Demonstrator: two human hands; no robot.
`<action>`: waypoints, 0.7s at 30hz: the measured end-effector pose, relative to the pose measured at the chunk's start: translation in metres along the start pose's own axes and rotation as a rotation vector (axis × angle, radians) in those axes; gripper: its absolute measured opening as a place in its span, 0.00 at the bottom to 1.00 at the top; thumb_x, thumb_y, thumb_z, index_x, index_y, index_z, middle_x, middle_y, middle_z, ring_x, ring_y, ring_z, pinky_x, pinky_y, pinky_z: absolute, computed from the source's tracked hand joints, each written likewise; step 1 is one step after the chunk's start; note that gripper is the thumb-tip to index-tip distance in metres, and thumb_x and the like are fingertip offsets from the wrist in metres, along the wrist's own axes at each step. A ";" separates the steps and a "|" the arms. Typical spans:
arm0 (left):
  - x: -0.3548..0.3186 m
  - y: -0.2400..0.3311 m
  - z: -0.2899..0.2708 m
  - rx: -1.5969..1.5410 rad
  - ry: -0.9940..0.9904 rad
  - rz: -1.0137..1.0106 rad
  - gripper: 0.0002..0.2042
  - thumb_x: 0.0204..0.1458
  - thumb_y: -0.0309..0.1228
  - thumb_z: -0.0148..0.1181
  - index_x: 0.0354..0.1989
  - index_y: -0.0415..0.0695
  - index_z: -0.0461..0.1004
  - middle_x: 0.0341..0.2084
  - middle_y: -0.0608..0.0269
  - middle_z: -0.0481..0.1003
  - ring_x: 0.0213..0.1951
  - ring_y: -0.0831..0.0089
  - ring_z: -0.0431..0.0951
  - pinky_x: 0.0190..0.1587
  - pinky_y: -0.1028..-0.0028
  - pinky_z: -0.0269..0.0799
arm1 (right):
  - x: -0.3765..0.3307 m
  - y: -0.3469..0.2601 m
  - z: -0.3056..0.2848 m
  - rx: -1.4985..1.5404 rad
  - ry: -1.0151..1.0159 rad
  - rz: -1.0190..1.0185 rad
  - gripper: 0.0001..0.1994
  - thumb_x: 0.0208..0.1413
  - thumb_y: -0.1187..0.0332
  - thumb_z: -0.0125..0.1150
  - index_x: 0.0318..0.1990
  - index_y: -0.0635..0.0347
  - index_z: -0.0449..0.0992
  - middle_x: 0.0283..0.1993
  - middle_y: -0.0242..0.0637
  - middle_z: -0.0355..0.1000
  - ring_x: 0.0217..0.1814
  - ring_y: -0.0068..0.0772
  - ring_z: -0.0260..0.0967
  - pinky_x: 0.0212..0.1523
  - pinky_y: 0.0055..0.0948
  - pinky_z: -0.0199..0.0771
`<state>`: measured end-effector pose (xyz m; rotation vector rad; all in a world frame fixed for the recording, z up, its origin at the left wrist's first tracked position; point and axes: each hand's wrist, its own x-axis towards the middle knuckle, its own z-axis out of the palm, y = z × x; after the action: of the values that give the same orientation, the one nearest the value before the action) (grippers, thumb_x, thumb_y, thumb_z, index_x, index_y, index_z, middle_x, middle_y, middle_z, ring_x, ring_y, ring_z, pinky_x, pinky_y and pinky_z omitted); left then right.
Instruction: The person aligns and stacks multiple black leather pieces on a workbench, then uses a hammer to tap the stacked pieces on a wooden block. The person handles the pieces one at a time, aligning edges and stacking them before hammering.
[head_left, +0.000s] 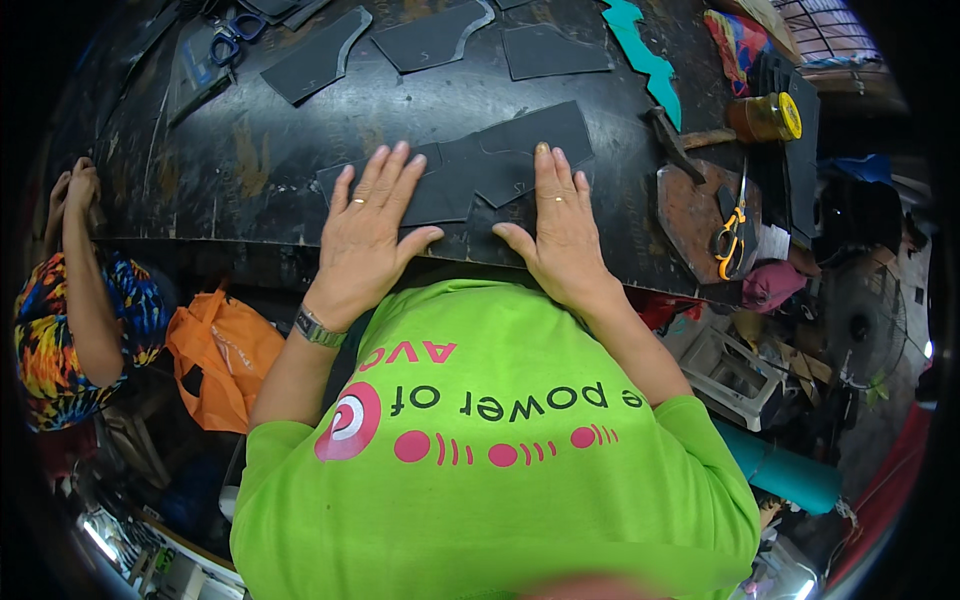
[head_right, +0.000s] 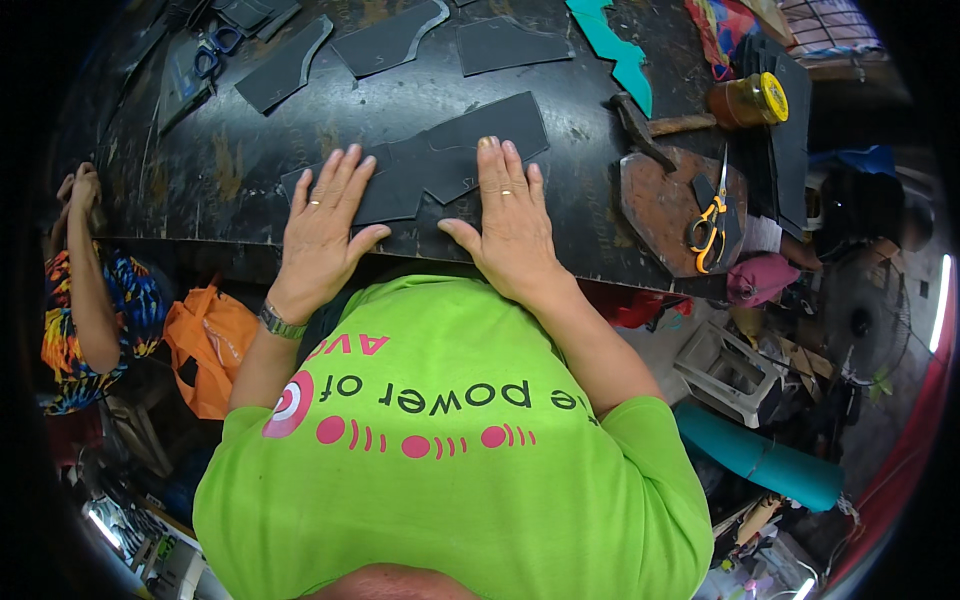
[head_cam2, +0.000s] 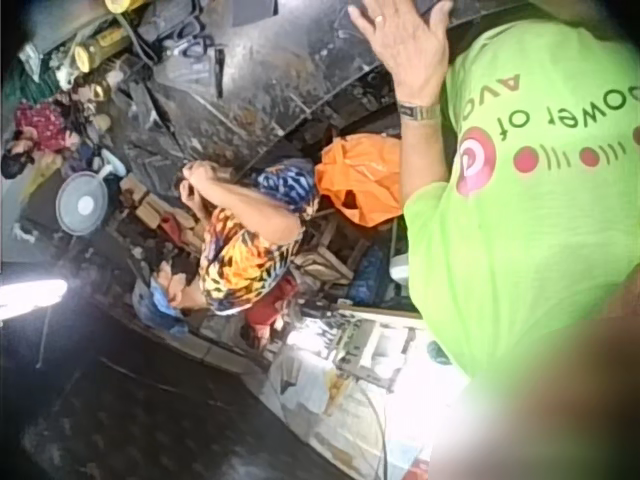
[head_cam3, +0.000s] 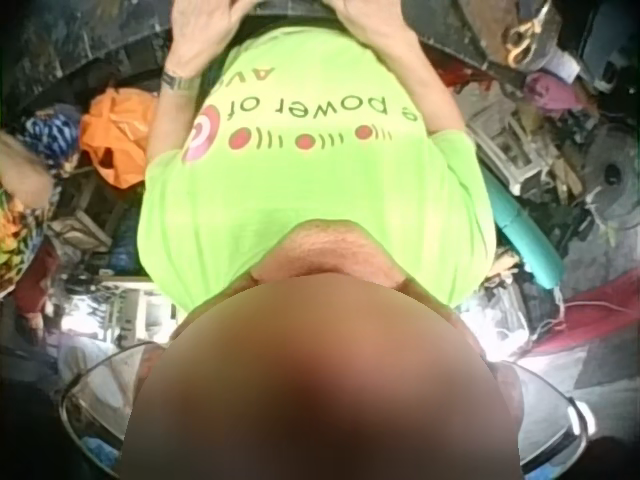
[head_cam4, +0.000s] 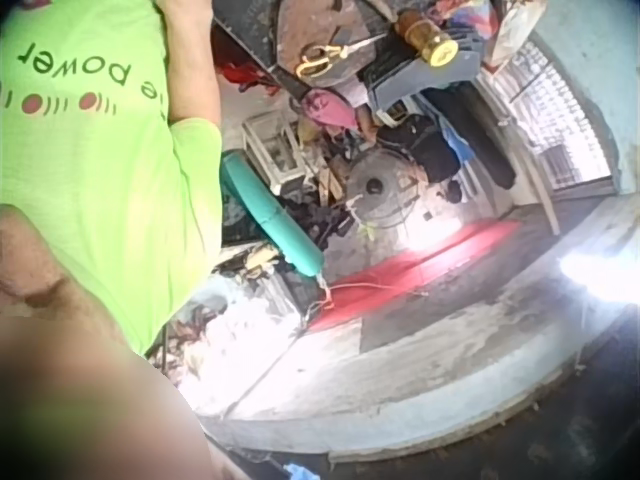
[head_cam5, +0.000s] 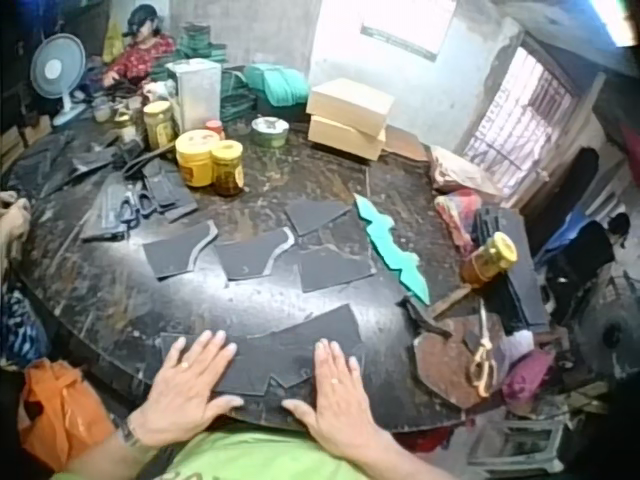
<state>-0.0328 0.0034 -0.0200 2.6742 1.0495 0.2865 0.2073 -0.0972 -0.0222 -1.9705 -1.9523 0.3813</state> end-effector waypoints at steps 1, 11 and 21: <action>-0.002 -0.002 -0.001 0.038 -0.006 -0.029 0.39 0.58 0.55 0.58 0.75 0.49 0.58 0.75 0.57 0.56 0.75 0.61 0.53 0.75 0.54 0.44 | -0.001 0.001 -0.005 -0.021 -0.005 0.032 0.49 0.60 0.49 0.64 0.77 0.67 0.42 0.79 0.55 0.46 0.83 0.55 0.40 0.78 0.59 0.36; -0.001 0.010 0.003 0.123 -0.006 0.052 0.42 0.56 0.65 0.54 0.76 0.55 0.57 0.76 0.63 0.54 0.77 0.52 0.45 0.70 0.29 0.36 | 0.050 0.007 -0.003 0.150 0.125 -0.298 0.45 0.61 0.52 0.64 0.77 0.62 0.46 0.77 0.54 0.52 0.80 0.55 0.47 0.77 0.61 0.41; 0.035 0.013 0.012 0.125 -0.048 0.042 0.43 0.58 0.62 0.53 0.76 0.47 0.55 0.77 0.61 0.52 0.78 0.56 0.45 0.72 0.34 0.34 | 0.064 -0.001 -0.003 0.181 0.068 -0.277 0.35 0.50 0.69 0.67 0.68 0.57 0.62 0.57 0.49 0.69 0.62 0.53 0.65 0.66 0.59 0.57</action>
<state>0.0036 0.0167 -0.0241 2.8012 1.0301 0.1684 0.2093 -0.0339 -0.0157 -1.5564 -2.0332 0.3964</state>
